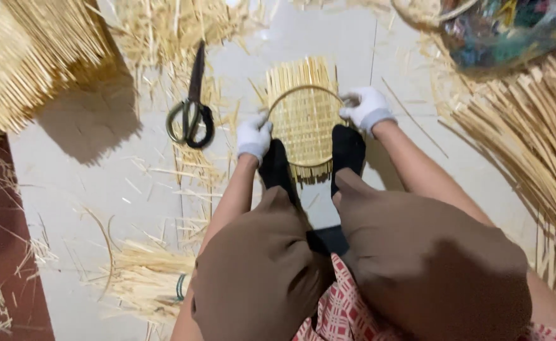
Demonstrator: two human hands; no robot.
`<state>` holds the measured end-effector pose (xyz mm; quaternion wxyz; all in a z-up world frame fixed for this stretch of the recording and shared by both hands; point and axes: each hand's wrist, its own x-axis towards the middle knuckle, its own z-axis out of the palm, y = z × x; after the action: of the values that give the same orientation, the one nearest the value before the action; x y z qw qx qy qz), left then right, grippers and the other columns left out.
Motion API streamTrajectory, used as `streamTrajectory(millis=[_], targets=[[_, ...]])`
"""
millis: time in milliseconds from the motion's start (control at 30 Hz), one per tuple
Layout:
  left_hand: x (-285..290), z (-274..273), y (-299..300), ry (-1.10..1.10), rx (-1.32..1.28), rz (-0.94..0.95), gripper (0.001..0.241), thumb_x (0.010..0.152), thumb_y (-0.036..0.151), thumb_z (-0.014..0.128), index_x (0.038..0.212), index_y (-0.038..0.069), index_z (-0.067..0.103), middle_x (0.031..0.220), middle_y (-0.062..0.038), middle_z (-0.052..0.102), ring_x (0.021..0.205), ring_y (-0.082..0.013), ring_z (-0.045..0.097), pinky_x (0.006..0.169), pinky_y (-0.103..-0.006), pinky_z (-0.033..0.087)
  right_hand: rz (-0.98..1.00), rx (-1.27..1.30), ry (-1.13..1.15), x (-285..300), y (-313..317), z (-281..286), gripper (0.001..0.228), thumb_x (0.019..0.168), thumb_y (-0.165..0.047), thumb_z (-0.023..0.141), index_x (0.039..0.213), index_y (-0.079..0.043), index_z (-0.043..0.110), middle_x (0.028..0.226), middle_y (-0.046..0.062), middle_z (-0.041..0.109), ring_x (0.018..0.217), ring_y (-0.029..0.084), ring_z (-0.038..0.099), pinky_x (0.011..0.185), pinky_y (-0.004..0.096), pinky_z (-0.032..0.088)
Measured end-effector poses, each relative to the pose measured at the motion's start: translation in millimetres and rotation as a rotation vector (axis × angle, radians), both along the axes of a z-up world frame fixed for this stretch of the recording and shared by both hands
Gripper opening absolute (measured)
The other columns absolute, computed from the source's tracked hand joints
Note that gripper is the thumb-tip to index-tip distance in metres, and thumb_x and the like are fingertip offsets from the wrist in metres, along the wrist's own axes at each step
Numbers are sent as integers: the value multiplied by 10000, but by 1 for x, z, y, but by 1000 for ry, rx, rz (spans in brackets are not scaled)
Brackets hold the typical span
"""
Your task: Attaching a bamboo rim to a woven base and trimming the excess strips using scissors.
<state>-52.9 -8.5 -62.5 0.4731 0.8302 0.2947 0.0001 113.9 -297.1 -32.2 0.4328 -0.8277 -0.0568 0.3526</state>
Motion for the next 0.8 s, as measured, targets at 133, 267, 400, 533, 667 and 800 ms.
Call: streamTrajectory(millis=[133,267,400,533,667,800], targets=[[17,104,-10,79,200,-25,318,808,203,791,1111,109,773,1025,-210,691,978,-364,683,865,-427,536,219,-406,-489,-9,30,83,247,819,-237,895,1054,-192,833,930,147,672,860,329,646,754,444,528],[49,104,-15,-85,413,-138,286,809,192,795,1076,102,748,1020,-158,638,963,-361,625,830,-458,515,153,-114,-740,-13,56,80,287,809,-143,810,1093,-149,762,979,133,661,937,356,627,789,445,517],[84,62,-17,-410,570,-484,347,873,134,700,1215,95,654,1126,-115,621,1040,-324,604,872,-440,500,255,-55,-825,-7,63,51,285,868,-40,683,1122,-147,758,992,84,692,959,334,627,841,437,528],[90,45,-21,-456,553,-609,349,894,119,659,1243,107,639,1128,-92,629,1043,-301,603,869,-435,483,260,-112,-900,-14,70,51,313,879,16,633,1146,-121,722,1036,111,692,956,367,616,812,463,520],[96,24,-23,-449,489,-556,333,884,91,669,1215,128,652,1113,-76,639,1050,-301,604,886,-429,488,302,-131,-930,-11,73,34,355,832,45,594,1135,-110,693,1033,126,681,959,379,613,824,472,520],[101,7,-26,-377,460,-516,330,831,49,682,1141,160,676,1064,-80,648,1041,-327,607,910,-430,507,332,-201,-935,-7,71,23,307,848,9,611,1117,-121,684,1010,122,672,946,367,614,817,477,518]])
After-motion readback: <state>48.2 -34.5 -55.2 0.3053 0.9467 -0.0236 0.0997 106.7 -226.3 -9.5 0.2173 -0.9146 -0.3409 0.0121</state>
